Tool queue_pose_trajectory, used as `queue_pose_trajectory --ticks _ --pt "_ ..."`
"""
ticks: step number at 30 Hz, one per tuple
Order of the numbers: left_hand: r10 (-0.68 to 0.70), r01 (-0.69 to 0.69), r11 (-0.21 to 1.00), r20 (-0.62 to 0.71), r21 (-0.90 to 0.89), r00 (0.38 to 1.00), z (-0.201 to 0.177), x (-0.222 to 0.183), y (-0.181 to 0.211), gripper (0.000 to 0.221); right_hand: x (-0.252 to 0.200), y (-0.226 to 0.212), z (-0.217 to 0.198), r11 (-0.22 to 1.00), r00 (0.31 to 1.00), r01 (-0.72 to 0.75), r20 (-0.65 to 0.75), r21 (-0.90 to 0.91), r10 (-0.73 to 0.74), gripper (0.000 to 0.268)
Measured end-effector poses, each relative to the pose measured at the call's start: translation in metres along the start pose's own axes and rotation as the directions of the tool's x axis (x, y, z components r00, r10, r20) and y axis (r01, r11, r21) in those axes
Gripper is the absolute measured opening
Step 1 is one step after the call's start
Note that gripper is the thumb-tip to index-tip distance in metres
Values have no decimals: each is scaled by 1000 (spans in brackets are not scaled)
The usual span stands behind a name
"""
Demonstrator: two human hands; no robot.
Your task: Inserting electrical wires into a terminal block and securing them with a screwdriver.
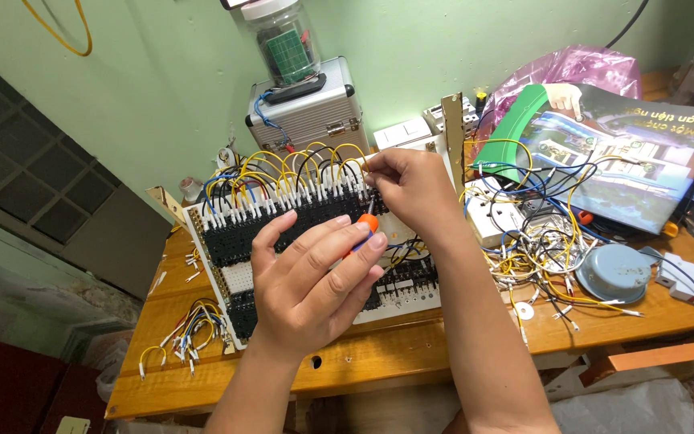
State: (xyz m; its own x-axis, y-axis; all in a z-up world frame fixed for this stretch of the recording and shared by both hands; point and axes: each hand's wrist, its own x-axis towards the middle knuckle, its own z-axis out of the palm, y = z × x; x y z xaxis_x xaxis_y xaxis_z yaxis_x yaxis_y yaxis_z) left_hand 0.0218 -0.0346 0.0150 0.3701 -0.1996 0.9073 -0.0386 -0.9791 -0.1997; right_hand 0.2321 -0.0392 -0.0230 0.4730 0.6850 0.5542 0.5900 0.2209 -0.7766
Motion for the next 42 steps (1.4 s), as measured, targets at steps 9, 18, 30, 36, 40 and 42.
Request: queue_pose_trajectory --ticks 9,18,30,36,40,42 --pt "-16 15 999 14 31 1000 -2 -6 -3 31 0 -7 0 999 999 32 4 -41 -32 14" --pt "-22 22 1000 23 22 999 -7 -5 -5 33 -1 -10 0 998 999 28 28 -55 -27 15" --pt "-87 88 996 -70 9 994 8 -8 -1 37 -3 -12 -5 989 996 28 93 -144 -15 13" --pt "-36 32 999 -117 -38 992 13 -13 -5 33 -1 -15 -4 955 989 105 128 -278 -71 14" --pt "-49 44 997 -90 -55 995 11 -8 -3 32 -2 -4 -3 938 977 190 148 -291 -152 14" --pt "-79 69 996 -160 -64 984 13 -10 -3 27 -7 -14 -7 867 982 181 139 -464 -130 15"
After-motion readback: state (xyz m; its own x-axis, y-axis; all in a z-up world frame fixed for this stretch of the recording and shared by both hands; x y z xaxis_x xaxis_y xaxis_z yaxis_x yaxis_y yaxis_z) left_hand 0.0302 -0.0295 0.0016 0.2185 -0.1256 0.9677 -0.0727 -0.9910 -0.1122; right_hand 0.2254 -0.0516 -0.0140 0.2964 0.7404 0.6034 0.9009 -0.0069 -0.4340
